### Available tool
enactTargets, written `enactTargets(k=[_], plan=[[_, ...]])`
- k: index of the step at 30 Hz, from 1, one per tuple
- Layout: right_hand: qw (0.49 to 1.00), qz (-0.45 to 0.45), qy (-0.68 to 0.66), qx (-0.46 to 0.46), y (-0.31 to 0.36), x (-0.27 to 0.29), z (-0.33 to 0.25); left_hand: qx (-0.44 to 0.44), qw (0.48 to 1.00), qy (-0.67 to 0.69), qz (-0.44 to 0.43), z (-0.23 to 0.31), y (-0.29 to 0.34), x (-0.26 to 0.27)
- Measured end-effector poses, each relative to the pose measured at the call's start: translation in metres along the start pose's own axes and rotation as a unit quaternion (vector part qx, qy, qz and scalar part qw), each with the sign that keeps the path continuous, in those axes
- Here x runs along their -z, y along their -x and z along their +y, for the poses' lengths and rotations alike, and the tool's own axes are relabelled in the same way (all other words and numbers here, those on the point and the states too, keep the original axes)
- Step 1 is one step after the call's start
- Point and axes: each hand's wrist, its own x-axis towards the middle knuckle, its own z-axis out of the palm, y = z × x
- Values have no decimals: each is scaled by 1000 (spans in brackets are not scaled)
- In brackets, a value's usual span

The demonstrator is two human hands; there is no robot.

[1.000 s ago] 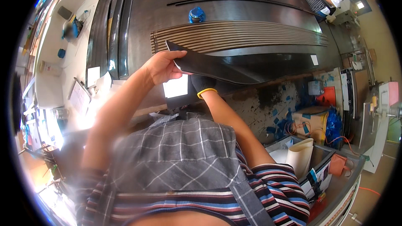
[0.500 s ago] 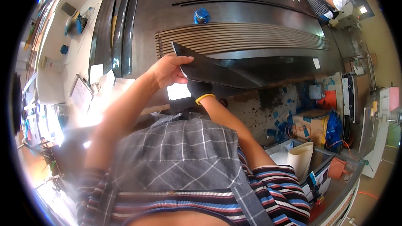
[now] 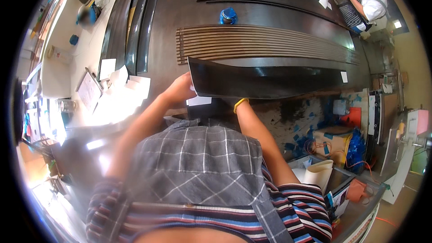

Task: The person picks up and applies white adhesive labels to several long black metal strips and one larger white curved metal component on a worktable, using their hands to press and smooth each label down.

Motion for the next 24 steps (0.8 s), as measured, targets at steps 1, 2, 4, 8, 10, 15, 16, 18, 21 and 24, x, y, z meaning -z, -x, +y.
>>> enactTargets(k=[1, 2, 4, 8, 10, 15, 16, 18, 21, 24], plan=[[1000, 1, 0, 0, 1, 0, 1, -3, 996, -59, 63, -5, -4, -12], [1000, -1, 0, 3, 4, 1, 1, -2, 985, -118, 125, -8, -6, -24], [1000, 0, 0, 3, 7, 3, 3, -24, 954, -185, 234, -10, -7, -37], [1000, 0, 5, 4, 9, 4, 6, -103, 943, -188, 253, -3, 25, -40], [1000, 1, 2, 4, 7, 5, 6, -131, 956, -152, 214, 9, 62, -21], [1000, 10, 3, -2, 4, 6, 6, 128, 891, 230, 370, -1, 147, 42], [1000, 14, 5, -6, 5, 9, 5, 102, 884, 229, 394, -32, 157, 53], [1000, 4, 0, 3, 2, 5, 3, 281, 836, 161, 442, -54, 174, 69], [1000, 2, 2, 5, 1, 5, 3, 290, 708, -252, 592, -65, 159, 52], [1000, 5, 4, 3, -1, 7, 6, 203, 806, 110, 545, -32, 130, 21]])
